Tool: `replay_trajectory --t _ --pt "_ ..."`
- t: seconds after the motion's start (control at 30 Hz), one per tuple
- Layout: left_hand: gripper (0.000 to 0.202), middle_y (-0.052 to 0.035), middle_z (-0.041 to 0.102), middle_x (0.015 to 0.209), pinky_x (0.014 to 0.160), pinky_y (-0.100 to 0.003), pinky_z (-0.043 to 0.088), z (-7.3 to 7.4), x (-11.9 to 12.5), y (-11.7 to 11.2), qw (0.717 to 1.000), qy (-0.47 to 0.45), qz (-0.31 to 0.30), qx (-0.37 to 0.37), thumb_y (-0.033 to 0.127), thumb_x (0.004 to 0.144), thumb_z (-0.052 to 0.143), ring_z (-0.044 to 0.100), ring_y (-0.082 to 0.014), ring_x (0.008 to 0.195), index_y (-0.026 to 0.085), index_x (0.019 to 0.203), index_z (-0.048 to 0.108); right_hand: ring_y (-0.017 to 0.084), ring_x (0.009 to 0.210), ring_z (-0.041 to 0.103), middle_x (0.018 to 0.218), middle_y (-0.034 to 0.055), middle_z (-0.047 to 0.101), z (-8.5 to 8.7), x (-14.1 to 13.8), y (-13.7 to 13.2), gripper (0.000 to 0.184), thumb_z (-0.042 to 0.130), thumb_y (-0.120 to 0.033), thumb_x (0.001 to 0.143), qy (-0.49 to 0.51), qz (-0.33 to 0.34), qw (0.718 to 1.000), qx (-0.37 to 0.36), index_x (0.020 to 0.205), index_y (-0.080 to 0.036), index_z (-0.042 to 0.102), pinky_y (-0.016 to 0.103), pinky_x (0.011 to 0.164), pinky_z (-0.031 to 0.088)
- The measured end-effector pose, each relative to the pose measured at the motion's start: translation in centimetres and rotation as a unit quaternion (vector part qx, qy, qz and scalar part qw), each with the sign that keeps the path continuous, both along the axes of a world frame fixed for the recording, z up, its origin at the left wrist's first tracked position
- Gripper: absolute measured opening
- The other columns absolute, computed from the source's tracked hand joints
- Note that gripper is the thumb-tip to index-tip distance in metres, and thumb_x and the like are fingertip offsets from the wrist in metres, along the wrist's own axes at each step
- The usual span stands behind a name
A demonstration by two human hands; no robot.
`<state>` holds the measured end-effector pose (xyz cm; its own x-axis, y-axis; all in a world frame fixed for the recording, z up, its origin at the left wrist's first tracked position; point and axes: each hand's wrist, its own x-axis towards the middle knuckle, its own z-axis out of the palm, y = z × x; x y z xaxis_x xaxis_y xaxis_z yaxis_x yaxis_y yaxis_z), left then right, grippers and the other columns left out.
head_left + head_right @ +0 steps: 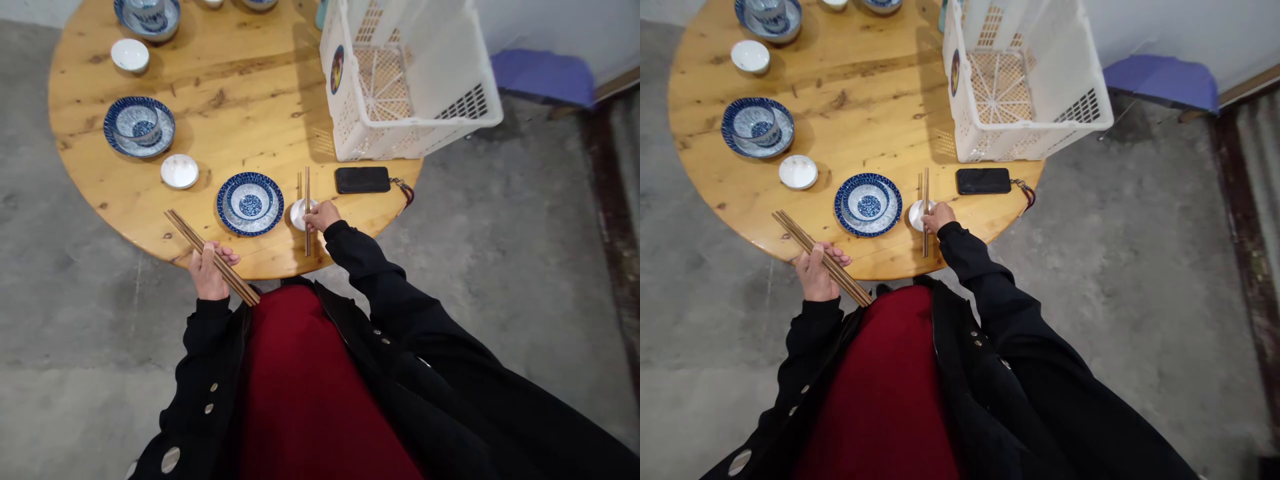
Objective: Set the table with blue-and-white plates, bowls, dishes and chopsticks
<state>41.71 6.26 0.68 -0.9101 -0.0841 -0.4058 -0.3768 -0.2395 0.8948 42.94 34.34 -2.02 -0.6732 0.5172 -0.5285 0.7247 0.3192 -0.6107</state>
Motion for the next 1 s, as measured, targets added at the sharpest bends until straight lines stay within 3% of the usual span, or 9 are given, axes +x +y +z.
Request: replay_trajectory --t 0.37,0.67,1.0 --pt "0.035 0.0019 0.064 0.062 0.052 -0.025 0.055 -0.18 -0.12 -0.13 1.000 0.000 -0.004 0.002 0.051 0.078 0.066 0.063 -0.0125 0.048 0.018 0.085 0.055 0.011 0.044 0.061 0.048 0.0017 0.060 -0.68 -0.33 -0.37 0.021 0.069 -0.009 0.081 0.002 -0.033 0.999 -0.035 0.061 -0.012 0.061 0.024 0.058 0.061" --pt "0.034 0.0017 0.065 0.062 0.052 -0.024 0.054 -0.27 -0.14 -0.18 1.000 0.001 -0.001 0.005 0.049 0.079 0.067 0.062 -0.0120 0.048 0.018 0.085 0.055 0.013 0.046 0.061 0.049 0.0025 0.061 -0.60 -0.15 0.08 0.021 0.068 -0.010 0.079 -0.007 -0.001 1.000 -0.006 0.059 -0.013 0.062 0.023 0.054 0.058" --pt "0.036 0.0021 0.064 0.061 0.051 -0.024 0.054 0.14 -0.19 0.20 1.000 -0.002 -0.009 0.007 0.051 0.080 0.066 0.065 -0.0135 0.049 0.018 0.086 0.054 0.019 0.063 0.071 0.063 0.0093 0.071 -0.12 0.21 0.46 0.032 0.065 -0.034 0.085 -0.042 0.073 0.994 0.074 0.062 -0.013 0.070 0.027 0.070 0.058"
